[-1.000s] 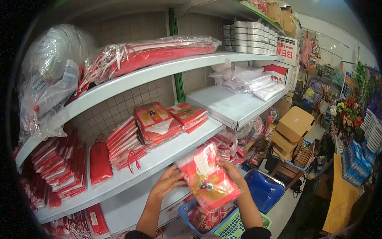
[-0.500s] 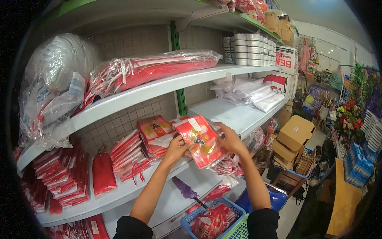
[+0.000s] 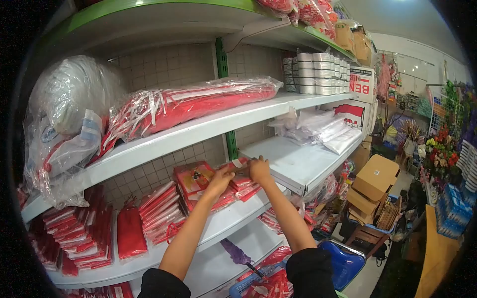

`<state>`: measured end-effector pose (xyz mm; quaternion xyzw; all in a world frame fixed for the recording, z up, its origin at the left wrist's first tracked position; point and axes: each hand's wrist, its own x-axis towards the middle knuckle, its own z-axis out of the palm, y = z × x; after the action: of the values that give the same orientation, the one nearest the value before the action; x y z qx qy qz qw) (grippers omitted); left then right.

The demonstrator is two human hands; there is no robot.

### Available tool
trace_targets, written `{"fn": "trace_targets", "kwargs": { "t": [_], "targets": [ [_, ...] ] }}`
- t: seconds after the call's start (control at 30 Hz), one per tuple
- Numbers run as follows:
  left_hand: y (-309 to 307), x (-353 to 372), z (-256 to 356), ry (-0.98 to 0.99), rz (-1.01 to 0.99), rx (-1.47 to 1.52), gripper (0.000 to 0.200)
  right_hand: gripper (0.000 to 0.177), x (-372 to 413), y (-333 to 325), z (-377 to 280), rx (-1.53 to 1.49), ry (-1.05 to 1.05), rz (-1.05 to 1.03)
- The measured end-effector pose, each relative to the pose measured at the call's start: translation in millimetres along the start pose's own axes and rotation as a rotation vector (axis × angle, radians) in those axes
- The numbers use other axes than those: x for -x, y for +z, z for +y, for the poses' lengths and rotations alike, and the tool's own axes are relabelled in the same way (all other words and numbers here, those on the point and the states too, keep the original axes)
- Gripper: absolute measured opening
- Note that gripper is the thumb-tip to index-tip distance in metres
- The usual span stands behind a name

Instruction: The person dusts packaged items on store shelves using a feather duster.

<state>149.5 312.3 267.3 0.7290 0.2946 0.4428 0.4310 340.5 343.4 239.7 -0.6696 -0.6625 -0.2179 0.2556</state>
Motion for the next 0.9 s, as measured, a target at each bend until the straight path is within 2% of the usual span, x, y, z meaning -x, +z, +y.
{"fn": "trace_targets", "kwargs": {
  "t": [0.03, 0.17, 0.27, 0.37, 0.43, 0.5, 0.57, 0.63, 0.67, 0.77, 0.83, 0.9],
  "targets": [
    [1.6, -3.6, -15.4, 0.015, 0.012, -0.011, 0.046, 0.020, 2.2, 5.5, -1.6, 0.076, 0.013, -0.026],
    [9.8, -7.6, -34.1, 0.104, 0.015, -0.054, 0.047, 0.020, 3.0, 8.3, 5.7, -0.130, 0.045, -0.029],
    [20.3, -4.2, -34.0, 0.136, -0.013, -0.199, 0.047, 0.024, 4.7, -1.8, 5.6, -0.107, 0.042, -0.113],
    [23.4, 16.1, -10.5, 0.229, -0.084, -0.423, 0.043, 0.027, 20.1, -13.5, -3.4, 0.027, 0.046, 0.137],
    [28.4, 33.9, 9.1, 0.443, 0.013, -0.523, 0.037, 0.025, 30.3, -15.1, -3.9, -0.035, 0.004, 0.472],
    [35.4, 49.3, 21.9, 0.657, 0.093, -0.678, 0.032, 0.022, 57.3, -43.4, -16.1, -0.199, -0.035, 0.563],
    [45.5, 83.3, 46.2, 0.722, 0.068, -0.544, 0.032, 0.020, 95.8, -69.1, -27.2, -0.301, -0.055, 0.645],
    [59.2, 129.8, 45.9, 0.688, 0.035, -0.399, 0.030, 0.020, 143.2, -83.6, -34.0, -0.334, -0.068, 0.701],
    [65.0, 148.8, 39.8, 0.780, 0.032, -0.393, 0.030, 0.019, 168.6, -86.8, -36.6, -0.357, -0.029, 0.709],
    [91.3, 219.8, -17.0, 0.737, 0.089, -0.250, 0.032, 0.017, 251.9, -68.3, -31.1, -0.400, 0.135, 0.741],
    [110.1, 265.4, -51.8, 0.560, 0.091, -0.135, 0.030, 0.015, 308.6, -55.6, -28.8, -0.412, 0.283, 0.633],
    [126.8, 314.1, -105.8, 0.420, 0.080, -0.189, 0.030, 0.014, 368.0, -33.9, -24.4, -0.384, 0.419, 0.427]
  ]
}}
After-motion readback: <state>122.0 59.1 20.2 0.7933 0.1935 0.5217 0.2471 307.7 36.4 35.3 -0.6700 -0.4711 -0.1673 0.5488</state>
